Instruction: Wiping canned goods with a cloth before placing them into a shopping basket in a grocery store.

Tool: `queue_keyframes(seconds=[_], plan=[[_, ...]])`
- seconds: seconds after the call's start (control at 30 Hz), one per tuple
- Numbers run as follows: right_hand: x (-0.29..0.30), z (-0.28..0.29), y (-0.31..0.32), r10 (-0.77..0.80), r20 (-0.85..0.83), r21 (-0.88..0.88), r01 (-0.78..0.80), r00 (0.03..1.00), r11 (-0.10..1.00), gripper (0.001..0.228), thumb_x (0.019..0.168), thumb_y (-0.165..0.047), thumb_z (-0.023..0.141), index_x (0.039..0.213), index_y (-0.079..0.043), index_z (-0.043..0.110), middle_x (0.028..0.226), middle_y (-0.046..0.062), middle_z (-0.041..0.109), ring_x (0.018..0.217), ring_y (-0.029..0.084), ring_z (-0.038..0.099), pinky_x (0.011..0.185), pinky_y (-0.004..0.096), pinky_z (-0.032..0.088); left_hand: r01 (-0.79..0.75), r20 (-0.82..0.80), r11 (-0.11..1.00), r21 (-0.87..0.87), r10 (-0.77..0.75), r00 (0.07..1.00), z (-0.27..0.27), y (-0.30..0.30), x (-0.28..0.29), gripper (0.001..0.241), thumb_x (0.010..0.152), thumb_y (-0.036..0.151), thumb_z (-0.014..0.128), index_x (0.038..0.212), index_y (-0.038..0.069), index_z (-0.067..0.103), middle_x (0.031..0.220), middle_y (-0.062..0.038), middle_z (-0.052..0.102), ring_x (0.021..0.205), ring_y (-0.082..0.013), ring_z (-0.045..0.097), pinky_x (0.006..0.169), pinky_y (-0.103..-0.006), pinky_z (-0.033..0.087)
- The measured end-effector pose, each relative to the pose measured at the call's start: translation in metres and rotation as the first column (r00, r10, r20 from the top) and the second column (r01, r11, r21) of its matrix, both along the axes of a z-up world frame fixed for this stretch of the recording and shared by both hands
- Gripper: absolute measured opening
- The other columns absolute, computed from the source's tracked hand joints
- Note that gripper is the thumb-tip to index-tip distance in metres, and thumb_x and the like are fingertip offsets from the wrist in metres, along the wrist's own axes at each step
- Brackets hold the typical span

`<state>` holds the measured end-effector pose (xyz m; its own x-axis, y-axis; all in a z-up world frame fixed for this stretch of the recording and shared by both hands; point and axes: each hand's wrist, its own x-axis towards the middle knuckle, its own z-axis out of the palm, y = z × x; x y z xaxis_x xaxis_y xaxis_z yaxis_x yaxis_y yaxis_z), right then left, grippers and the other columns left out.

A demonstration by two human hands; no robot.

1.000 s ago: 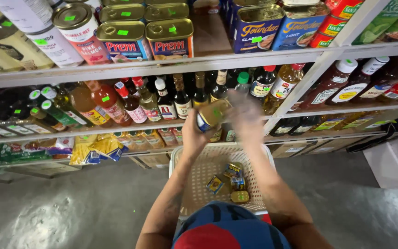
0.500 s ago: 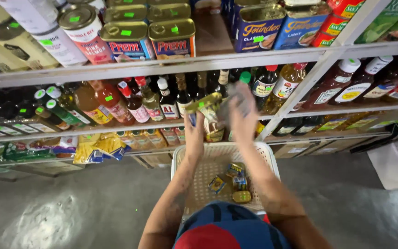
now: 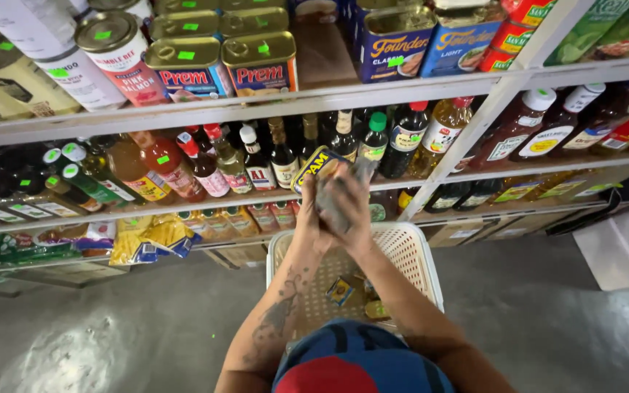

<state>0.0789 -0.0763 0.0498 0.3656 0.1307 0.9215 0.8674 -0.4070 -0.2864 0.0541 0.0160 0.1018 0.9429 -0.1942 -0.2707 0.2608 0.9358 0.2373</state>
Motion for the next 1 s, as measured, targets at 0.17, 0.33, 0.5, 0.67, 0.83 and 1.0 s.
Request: queue_keyframes(seconds=[0.17, 0.33, 0.5, 0.67, 0.83, 1.0], plan=[[0.046, 0.0, -0.024, -0.146, -0.635, 0.445, 0.513, 0.759, 0.734, 0.041, 0.098, -0.035, 0.075, 0.129, -0.011, 0.067, 0.116, 0.022, 0.071, 0.109, 0.036, 0.068, 0.097, 0.048, 0.047, -0.32, 0.151, 0.814, 0.486, 0.282, 0.947, -0.023, 0.001, 0.008, 0.058, 0.087, 0.035, 0.082, 0.133, 0.011, 0.056, 0.113, -0.015, 0.071, 0.092, -0.0258, 0.075, 0.086, -0.0443, 0.062], [-0.01, 0.039, 0.012, 0.072, -0.383, 0.227, 0.018, 0.921, 0.974, 0.034, 0.102, -0.034, 0.063, 0.132, -0.017, 0.064, 0.134, 0.006, 0.055, 0.118, 0.03, 0.045, 0.096, 0.04, 0.036, -0.399, 0.317, 0.496, 0.771, 0.243, 0.917, -0.06, 0.002, 0.002, 0.059, 0.075, 0.015, 0.089, 0.125, 0.009, 0.058, 0.1, -0.006, 0.067, 0.086, -0.0116, 0.06, 0.074, -0.0291, 0.054], [0.003, 0.077, 0.009, 0.05, -0.719, 0.295, 0.238, 0.693, 0.925, 0.04, 0.095, -0.056, 0.064, 0.121, -0.026, 0.067, 0.117, 0.005, 0.075, 0.114, 0.034, 0.068, 0.101, 0.049, 0.05, -0.302, 0.296, 0.185, 0.935, 0.063, 0.953, -0.056, 0.013, -0.004, 0.088, 0.06, 0.023, 0.089, 0.14, 0.02, 0.052, 0.118, -0.018, 0.07, 0.115, -0.033, 0.067, 0.101, -0.0487, 0.051], [-0.024, 0.098, 0.015, -0.24, -0.266, -0.299, 0.157, 0.933, 0.941, 0.028, 0.084, -0.032, 0.081, 0.111, -0.026, 0.079, 0.123, -0.002, 0.073, 0.124, 0.045, 0.06, 0.111, 0.055, 0.042, -0.558, 0.562, -0.328, 0.762, -0.093, 0.822, -0.107, 0.026, 0.019, 0.048, 0.068, 0.015, 0.081, 0.112, 0.007, 0.064, 0.091, -0.023, 0.068, 0.09, -0.0477, 0.067, 0.079, -0.0563, 0.054], [0.019, 0.058, 0.008, -0.062, -0.589, 0.145, 0.181, 0.806, 0.973, 0.027, 0.094, -0.04, 0.073, 0.097, -0.013, 0.069, 0.097, 0.006, 0.065, 0.101, 0.031, 0.055, 0.097, 0.045, 0.038, -0.541, 0.544, -0.209, 0.814, -0.048, 0.838, -0.049, 0.023, -0.005, 0.071, 0.058, 0.027, 0.09, 0.122, 0.015, 0.061, 0.099, -0.017, 0.071, 0.093, -0.0373, 0.072, 0.082, -0.0497, 0.056], [0.002, 0.028, 0.028, 0.139, -0.713, 0.414, 0.252, 0.688, 0.875, 0.051, 0.1, -0.047, 0.067, 0.143, -0.02, 0.056, 0.109, 0.011, 0.069, 0.094, 0.023, 0.064, 0.086, 0.038, 0.053, -0.392, 0.299, 0.458, 0.798, 0.264, 0.917, 0.007, -0.001, -0.024, 0.031, 0.086, 0.027, 0.08, 0.107, 0.015, 0.061, 0.088, 0.002, 0.067, 0.078, -0.0087, 0.061, 0.071, -0.0283, 0.056]])
